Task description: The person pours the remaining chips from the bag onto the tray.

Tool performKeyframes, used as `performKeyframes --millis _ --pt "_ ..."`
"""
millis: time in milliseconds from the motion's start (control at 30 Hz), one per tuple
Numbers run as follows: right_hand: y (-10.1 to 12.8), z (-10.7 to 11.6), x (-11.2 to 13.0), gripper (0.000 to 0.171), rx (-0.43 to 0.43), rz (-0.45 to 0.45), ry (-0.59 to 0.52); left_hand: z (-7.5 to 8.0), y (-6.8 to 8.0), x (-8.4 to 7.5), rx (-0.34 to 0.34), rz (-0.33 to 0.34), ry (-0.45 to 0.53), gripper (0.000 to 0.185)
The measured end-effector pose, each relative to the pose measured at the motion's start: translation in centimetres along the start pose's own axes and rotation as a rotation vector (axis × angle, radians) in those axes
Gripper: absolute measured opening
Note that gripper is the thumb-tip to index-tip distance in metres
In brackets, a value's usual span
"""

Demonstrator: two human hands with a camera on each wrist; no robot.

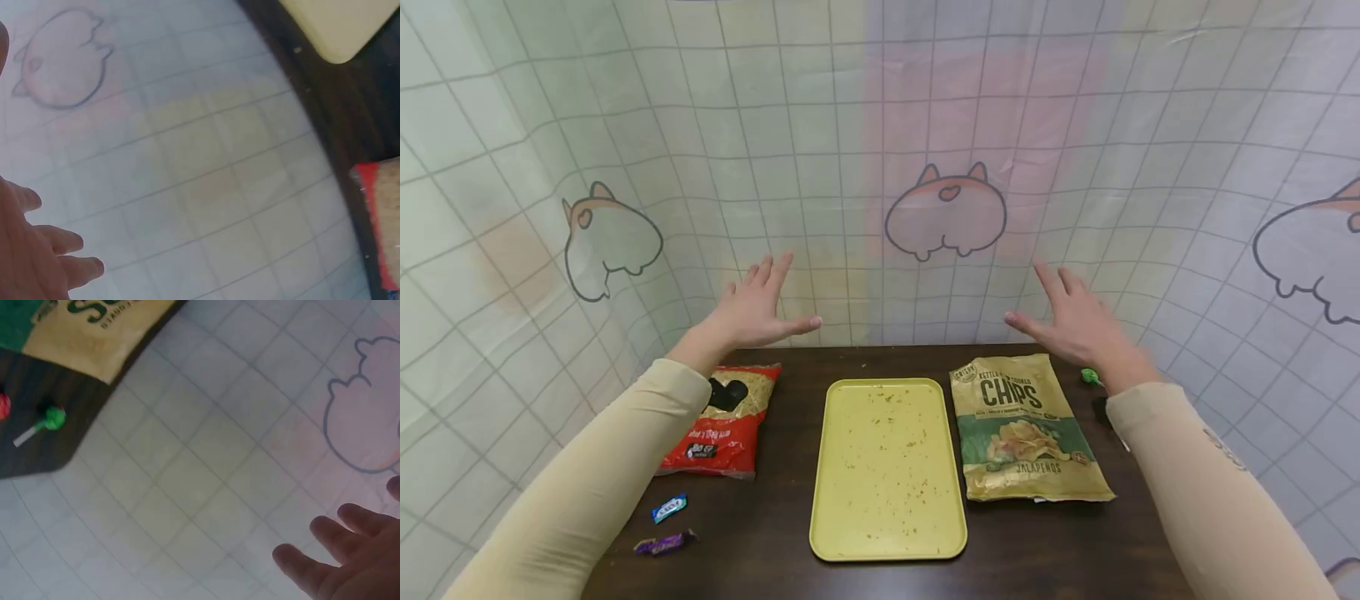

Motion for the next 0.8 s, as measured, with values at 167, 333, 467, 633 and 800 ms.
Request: performKeyframes --millis 167,333,467,633,800 --pt "3.4 -2.9 -1.9 0.094 -0.001 -0.035 -0.170 -3.5 2.4 0.4 0.031 -0.038 0.054 0.120" --pt "7.3 -7.0 -4.5 0.091 0.030 -0.124 -0.275 -9.1 6.1 0.8 0.115 -0.078 0.115 0.119" --pt "10.3 -10.1 -6.5 0.090 0.049 -0.190 -0.277 -14.1 9.3 0.8 0.193 -0.103 0.158 0.119" --pt "13.2 -12.7 -8.3 0.095 0.068 -0.268 -0.260 -18.9 12.5 0.5 0.338 -0.117 0.193 0.123" --pt "14.7 -14.6 -9.5 0.098 0.078 -0.313 -0.234 -21.2 14.2 0.9 0.401 -0.095 0.225 0.131"
Point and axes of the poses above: each hand's wrist, its own y-axis away from the middle knuckle, its own z-axis out of the back of the hand, x = y × z, the point moved 5 cm from there along -y, towards the middle knuckle, and after that the axes turned 8 degrees about -x, right-handed, at the moved point
